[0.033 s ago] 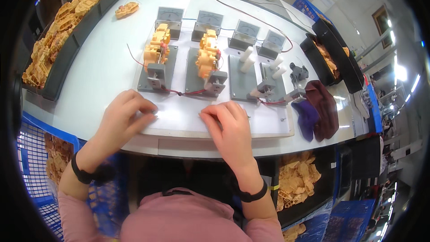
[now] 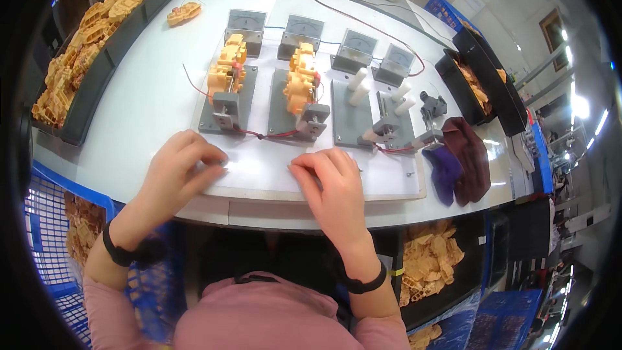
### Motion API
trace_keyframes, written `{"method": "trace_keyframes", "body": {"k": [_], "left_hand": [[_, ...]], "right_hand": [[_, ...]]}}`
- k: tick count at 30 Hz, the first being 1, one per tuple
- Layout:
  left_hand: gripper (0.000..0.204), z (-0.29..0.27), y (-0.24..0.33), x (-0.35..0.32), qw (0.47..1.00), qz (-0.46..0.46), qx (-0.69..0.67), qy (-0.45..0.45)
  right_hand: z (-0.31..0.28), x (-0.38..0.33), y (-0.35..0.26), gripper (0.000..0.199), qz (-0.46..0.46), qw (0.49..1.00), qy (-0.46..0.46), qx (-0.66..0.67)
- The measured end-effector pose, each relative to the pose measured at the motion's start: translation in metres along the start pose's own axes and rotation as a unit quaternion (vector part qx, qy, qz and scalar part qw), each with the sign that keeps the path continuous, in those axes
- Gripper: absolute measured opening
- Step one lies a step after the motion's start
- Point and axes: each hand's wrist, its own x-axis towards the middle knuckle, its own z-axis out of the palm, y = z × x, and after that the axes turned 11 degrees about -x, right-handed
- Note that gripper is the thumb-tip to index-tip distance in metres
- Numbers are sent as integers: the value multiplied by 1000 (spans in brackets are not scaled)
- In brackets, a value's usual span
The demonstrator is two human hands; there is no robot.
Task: Assemble and test plastic toy waffle-shaped components using a specialized fixture.
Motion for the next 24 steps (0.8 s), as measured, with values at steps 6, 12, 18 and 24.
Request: {"method": "trace_keyframes", "body": {"k": [6, 12, 18, 24], "left_hand": [[12, 0, 3, -2, 1000, -5, 3, 0], [12, 0, 2, -2, 1000, -3, 0, 2], [13, 0, 3, -3, 1000, 8, -2, 4], [12, 1, 1, -3, 1000, 8, -2, 4]], "right_hand": [[-1, -2, -2, 12, 9, 1000, 1, 3], [0, -3, -1, 13, 8, 1000, 7, -2], [-1, -4, -2, 12, 8, 1000, 13, -4], [0, -3, -2, 13, 8, 1000, 17, -6]]}}
